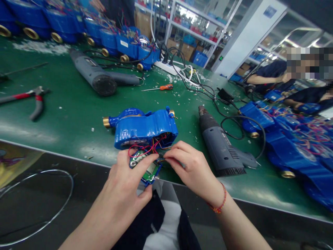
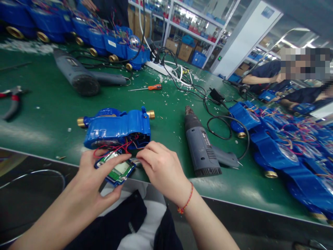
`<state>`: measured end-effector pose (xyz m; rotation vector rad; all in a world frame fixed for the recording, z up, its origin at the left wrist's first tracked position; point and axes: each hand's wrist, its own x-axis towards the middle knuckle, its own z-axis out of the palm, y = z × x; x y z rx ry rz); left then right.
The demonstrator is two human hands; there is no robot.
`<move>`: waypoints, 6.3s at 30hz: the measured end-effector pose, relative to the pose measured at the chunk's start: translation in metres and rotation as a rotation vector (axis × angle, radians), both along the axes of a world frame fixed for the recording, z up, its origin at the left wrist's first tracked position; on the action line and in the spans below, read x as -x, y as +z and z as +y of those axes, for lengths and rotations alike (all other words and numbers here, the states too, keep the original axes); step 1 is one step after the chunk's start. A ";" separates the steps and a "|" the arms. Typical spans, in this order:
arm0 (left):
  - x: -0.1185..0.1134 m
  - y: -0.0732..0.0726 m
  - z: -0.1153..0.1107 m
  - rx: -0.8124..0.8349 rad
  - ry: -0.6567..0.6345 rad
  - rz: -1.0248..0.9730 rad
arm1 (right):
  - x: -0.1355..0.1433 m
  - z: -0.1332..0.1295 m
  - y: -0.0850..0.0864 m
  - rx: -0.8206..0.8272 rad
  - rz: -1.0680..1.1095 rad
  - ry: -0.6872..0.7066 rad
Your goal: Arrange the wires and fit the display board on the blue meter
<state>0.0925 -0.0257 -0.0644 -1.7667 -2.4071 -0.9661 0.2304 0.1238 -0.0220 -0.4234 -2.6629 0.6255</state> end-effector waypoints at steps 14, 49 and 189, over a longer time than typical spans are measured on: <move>0.003 0.002 0.000 0.062 -0.010 0.030 | 0.009 -0.009 -0.017 0.505 0.582 -0.403; 0.007 0.005 -0.004 -0.023 -0.059 0.007 | -0.006 -0.024 -0.027 -0.131 0.417 -0.366; 0.007 -0.003 -0.003 -0.053 -0.017 -0.185 | 0.018 -0.043 -0.036 -0.368 0.265 -0.197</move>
